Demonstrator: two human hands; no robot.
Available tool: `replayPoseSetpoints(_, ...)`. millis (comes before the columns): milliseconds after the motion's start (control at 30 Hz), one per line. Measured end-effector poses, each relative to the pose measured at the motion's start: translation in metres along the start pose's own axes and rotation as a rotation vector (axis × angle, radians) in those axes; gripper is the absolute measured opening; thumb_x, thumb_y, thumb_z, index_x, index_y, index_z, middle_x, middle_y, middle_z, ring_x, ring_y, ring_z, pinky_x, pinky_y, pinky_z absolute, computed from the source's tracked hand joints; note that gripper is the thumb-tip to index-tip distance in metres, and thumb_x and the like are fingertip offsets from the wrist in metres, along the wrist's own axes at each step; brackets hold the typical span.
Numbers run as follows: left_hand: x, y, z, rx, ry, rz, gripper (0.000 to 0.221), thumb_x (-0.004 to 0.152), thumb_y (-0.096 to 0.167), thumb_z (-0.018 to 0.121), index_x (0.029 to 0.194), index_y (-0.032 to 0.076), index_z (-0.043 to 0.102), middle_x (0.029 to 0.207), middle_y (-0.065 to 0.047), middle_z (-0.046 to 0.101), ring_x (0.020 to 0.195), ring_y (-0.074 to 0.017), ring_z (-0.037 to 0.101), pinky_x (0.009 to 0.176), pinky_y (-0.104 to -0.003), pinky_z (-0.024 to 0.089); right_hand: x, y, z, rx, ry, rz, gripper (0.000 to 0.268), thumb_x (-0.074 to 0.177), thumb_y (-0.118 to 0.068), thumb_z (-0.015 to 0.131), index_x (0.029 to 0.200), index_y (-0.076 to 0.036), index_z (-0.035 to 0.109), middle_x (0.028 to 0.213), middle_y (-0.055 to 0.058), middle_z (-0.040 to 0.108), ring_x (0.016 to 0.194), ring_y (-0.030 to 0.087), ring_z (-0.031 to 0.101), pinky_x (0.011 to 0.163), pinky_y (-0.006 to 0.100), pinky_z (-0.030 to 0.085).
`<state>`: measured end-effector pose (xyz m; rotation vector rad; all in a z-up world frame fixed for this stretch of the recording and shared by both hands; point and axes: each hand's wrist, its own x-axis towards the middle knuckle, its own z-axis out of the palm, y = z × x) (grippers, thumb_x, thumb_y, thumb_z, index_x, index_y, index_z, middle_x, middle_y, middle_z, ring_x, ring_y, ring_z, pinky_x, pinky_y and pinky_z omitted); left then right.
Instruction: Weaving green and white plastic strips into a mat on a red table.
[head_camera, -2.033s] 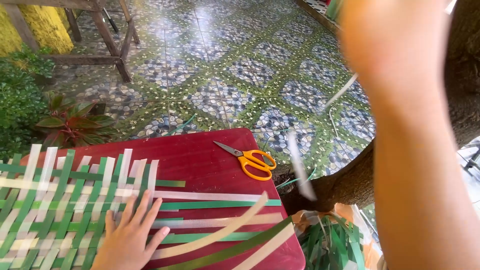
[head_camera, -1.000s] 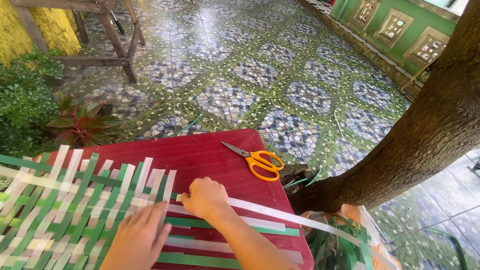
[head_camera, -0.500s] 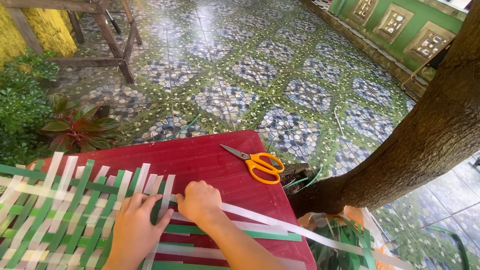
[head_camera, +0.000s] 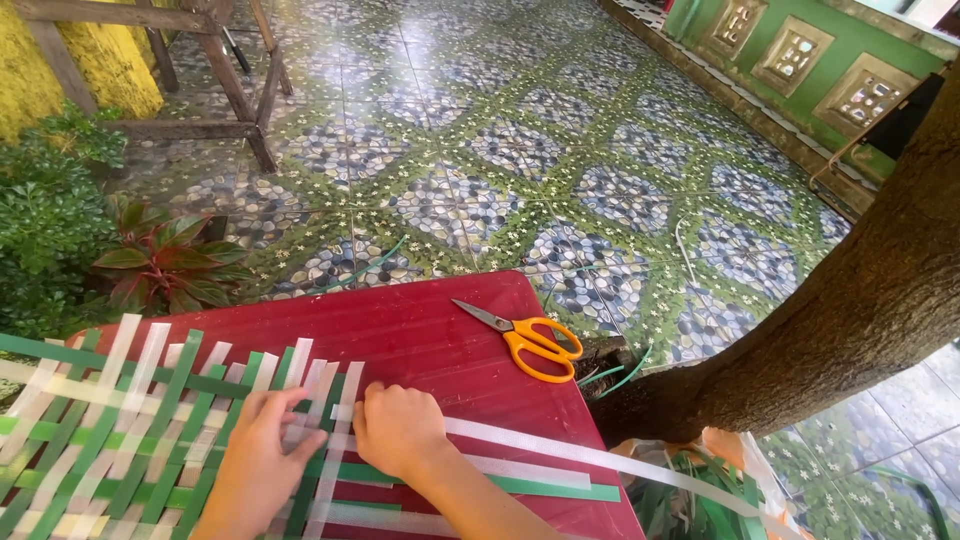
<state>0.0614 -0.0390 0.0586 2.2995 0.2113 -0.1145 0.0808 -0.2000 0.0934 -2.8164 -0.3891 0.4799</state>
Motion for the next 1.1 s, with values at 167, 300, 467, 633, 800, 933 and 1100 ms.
replayPoseSetpoints(167,0.017,-0.030,0.011,0.032,0.096,0.104,0.036,0.084,0.015,0.068,0.119,0.012,0.065,0.114,-0.007,0.063,0.096,-0.0181,0.071,0.091,-0.031,0.059,-0.001,-0.007,-0.002,0.057,-0.006,0.034,0.048,0.103,-0.030,0.036,0.140,0.001,0.033,0.095,0.014,0.067,0.080,0.034,0.068,0.066,0.045,0.056)
replayPoseSetpoints(300,0.020,-0.019,0.017,0.195,0.105,0.053,0.039,0.079,0.031,0.074,0.116,0.022,0.068,0.107,-0.004,0.060,0.101,-0.0213,0.060,0.090,-0.037,0.054,0.010,-0.013,0.003,0.074,-0.036,0.122,0.033,0.097,-0.018,0.050,0.124,-0.001,0.040,0.099,0.018,0.065,0.086,0.038,0.067,0.070,0.046,0.055)
replayPoseSetpoints(467,0.028,-0.010,0.027,0.175,0.101,-0.115,0.046,0.071,0.038,0.079,0.114,0.027,0.067,0.111,-0.002,0.061,0.114,-0.0275,0.050,0.102,-0.043,0.041,0.020,-0.009,0.016,0.145,0.025,0.164,0.030,0.091,-0.010,0.056,0.116,-0.002,0.042,0.097,0.020,0.065,0.086,0.042,0.066,0.071,0.050,0.054)
replayPoseSetpoints(633,0.042,0.010,0.015,0.143,-0.030,-0.378,0.040,0.075,0.032,0.075,0.114,0.021,0.072,0.114,-0.002,0.070,0.121,-0.0261,0.049,0.096,-0.040,0.046,0.017,-0.010,0.011,0.285,0.003,0.244,0.031,0.095,-0.013,0.049,0.122,-0.001,0.039,0.102,0.022,0.063,0.095,0.043,0.064,0.078,0.050,0.054)
replayPoseSetpoints(800,0.049,0.011,0.013,0.113,-0.063,-0.418,0.033,0.077,0.031,0.075,0.106,0.017,0.072,0.099,-0.002,0.070,0.097,-0.0214,0.065,0.087,-0.035,0.052,0.022,-0.008,0.014,0.370,-0.004,0.291,0.038,0.094,-0.014,0.051,0.125,0.001,0.036,0.108,0.022,0.061,0.102,0.043,0.061,0.083,0.050,0.053)
replayPoseSetpoints(933,0.038,0.015,0.000,-0.027,-0.131,-0.385,0.028,0.085,0.023,0.066,0.113,0.015,0.068,0.110,-0.003,0.069,0.084,-0.0213,0.069,0.079,-0.035,0.054,0.020,-0.009,0.018,0.192,0.049,0.171,0.023,0.093,-0.014,0.054,0.111,-0.003,0.046,0.094,0.019,0.065,0.086,0.041,0.067,0.072,0.049,0.054)
replayPoseSetpoints(1100,0.017,0.035,-0.028,-0.165,-0.170,-0.368,0.033,0.093,0.012,0.056,0.123,0.020,0.066,0.110,-0.007,0.067,0.101,-0.0220,0.063,0.087,-0.036,0.049,0.020,-0.004,0.016,0.018,0.056,-0.001,0.025,0.089,-0.006,0.055,0.113,-0.003,0.048,0.085,0.016,0.068,0.074,0.037,0.068,0.071,0.048,0.052)
